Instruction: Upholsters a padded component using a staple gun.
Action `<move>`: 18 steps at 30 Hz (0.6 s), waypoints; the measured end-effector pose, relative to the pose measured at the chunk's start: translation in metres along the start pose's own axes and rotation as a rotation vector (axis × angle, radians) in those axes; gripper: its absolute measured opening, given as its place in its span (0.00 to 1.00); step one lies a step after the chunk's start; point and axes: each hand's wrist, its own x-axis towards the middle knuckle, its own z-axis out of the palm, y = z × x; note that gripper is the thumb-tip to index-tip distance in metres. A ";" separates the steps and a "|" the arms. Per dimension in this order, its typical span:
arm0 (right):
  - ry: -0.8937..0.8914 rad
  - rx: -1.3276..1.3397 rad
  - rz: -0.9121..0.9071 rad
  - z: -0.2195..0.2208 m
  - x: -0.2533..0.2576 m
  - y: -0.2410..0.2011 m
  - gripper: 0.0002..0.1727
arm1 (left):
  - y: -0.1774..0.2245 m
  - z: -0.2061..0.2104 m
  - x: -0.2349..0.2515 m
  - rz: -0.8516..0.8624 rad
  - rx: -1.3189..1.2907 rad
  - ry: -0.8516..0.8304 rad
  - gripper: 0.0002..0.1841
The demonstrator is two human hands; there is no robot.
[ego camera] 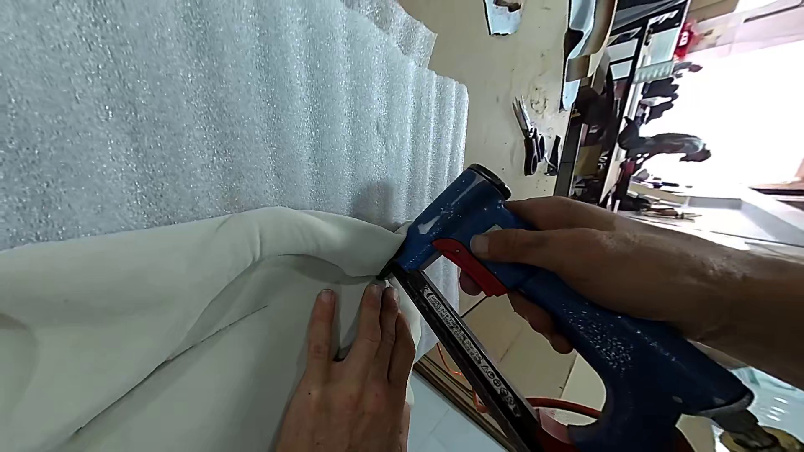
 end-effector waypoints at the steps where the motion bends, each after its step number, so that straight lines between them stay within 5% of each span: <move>1: -0.003 0.000 -0.009 -0.001 -0.001 0.001 0.14 | 0.000 0.000 0.000 0.002 0.002 0.008 0.31; 18: 0.113 0.038 -0.206 0.025 -0.027 0.034 0.13 | -0.003 0.000 -0.004 0.065 0.024 0.090 0.26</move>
